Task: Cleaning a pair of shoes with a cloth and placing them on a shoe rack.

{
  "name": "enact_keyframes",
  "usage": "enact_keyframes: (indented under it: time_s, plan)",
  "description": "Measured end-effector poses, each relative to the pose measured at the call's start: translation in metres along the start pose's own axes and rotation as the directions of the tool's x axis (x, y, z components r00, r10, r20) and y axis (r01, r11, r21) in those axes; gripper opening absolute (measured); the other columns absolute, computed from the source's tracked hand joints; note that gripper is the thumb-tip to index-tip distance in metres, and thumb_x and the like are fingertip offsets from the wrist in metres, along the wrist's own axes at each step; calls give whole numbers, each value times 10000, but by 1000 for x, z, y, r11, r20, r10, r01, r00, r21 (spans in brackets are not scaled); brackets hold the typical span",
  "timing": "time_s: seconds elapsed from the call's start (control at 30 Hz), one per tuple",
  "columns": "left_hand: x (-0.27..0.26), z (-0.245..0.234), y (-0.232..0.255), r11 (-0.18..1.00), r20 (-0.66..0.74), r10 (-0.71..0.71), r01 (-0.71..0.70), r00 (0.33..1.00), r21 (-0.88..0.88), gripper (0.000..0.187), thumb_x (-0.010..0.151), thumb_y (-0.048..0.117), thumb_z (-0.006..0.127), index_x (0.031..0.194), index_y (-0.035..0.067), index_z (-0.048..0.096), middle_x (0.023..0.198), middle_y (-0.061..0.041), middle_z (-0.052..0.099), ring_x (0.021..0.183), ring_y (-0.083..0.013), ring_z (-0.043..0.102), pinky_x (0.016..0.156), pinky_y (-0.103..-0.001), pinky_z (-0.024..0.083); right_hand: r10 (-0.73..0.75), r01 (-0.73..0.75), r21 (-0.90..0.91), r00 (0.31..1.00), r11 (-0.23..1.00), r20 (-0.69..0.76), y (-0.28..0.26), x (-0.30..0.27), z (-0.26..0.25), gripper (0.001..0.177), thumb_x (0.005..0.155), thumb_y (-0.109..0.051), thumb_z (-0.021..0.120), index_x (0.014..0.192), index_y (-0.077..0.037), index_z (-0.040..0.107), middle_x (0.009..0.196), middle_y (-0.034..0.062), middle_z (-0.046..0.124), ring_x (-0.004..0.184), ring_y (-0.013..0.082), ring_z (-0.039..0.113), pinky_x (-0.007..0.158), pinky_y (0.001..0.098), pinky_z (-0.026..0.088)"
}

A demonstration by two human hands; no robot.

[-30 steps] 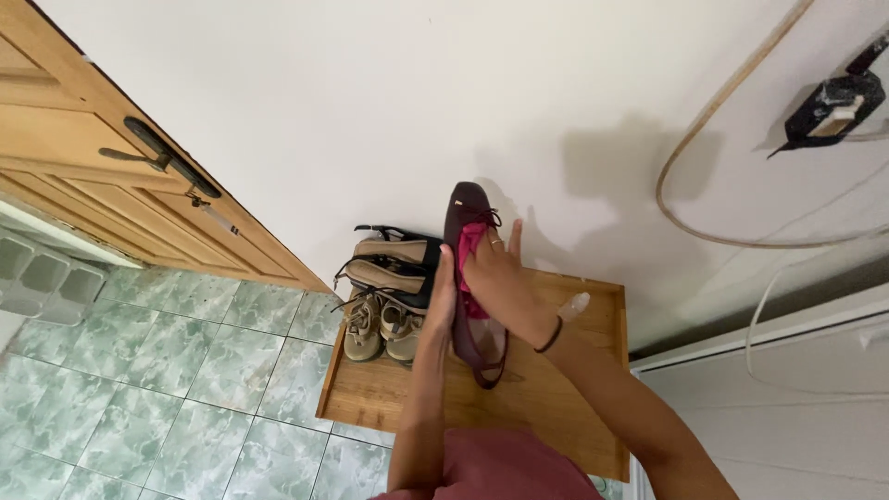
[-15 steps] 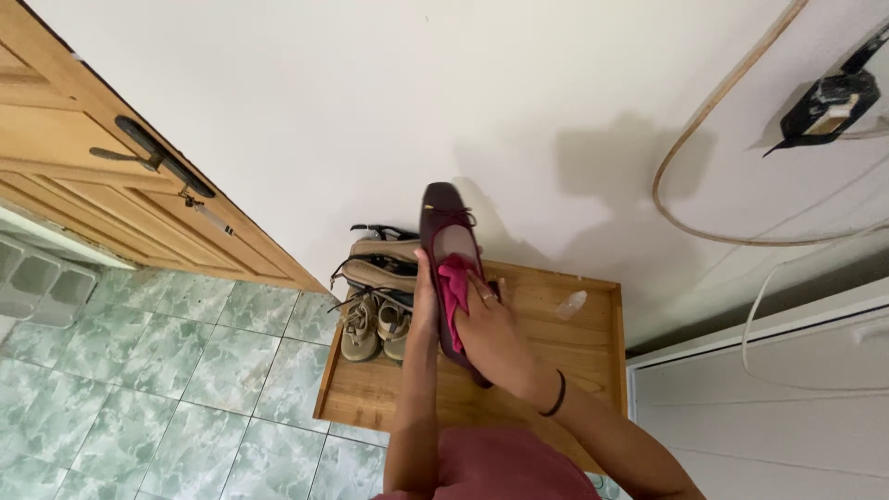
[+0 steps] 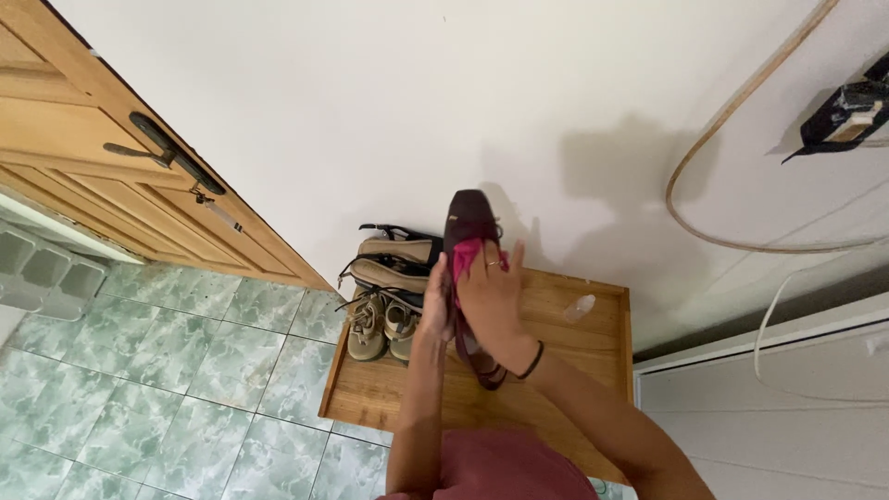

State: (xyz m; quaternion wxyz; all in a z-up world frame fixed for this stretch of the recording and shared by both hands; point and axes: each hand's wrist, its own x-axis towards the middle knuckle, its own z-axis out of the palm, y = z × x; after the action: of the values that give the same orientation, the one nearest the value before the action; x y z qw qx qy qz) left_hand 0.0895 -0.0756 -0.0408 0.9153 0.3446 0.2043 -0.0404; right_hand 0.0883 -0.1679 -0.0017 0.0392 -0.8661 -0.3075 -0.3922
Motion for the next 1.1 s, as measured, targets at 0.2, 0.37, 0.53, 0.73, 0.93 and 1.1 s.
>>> enact_keyframes:
  time_s: [0.2,0.37,0.53,0.73,0.93,1.1]
  plan:
    - [-8,4,7,998,19,24,-25,1000,59,1045,837,799,571,1577,99,336,1548,-213,431,1387,-370,479,1123,-535,415,-64,64,45,998,997,0,1,-4,6,142,829,43,741,968,15,722,1100,258,658,1130,361,645,959,572,489]
    - [-3,16,21,997,-18,63,-64,998,-49,1031,816,816,567,1535,91,424,1502,-224,484,1338,-377,516,1100,-531,438,154,-297,648,951,701,270,-2,-2,-23,249,997,-56,576,1230,31,568,1216,289,604,1233,426,576,1029,611,443]
    - [-6,17,25,992,-33,67,-71,997,-108,978,811,812,574,1455,78,527,1399,-194,584,1248,-359,588,1057,-515,486,-190,150,279,974,948,121,-5,-19,-15,224,943,-73,624,1165,-44,640,1325,225,570,1472,382,399,1129,754,228]
    - [-28,38,25,998,5,-6,6,1000,64,1087,811,873,440,1580,108,354,1554,-217,437,1368,-378,494,1108,-500,444,-132,128,200,991,971,5,4,-9,20,93,923,-41,637,1011,-24,662,1213,217,629,1408,372,482,1080,774,270]
    - [-27,25,25,993,-21,60,-58,998,105,1092,826,875,416,1603,118,297,1573,-203,410,1376,-367,489,1094,-481,458,-86,71,161,993,984,84,-6,-4,45,152,929,-30,563,1003,-46,694,1235,261,618,1320,437,515,1052,810,278]
    - [-17,12,14,996,-29,77,-76,997,54,1129,821,859,483,1609,87,247,1540,-230,435,1316,-375,552,1047,-490,508,-98,78,104,972,992,214,-3,3,25,217,911,-53,648,1123,-34,693,1190,242,626,1174,405,583,1086,613,460]
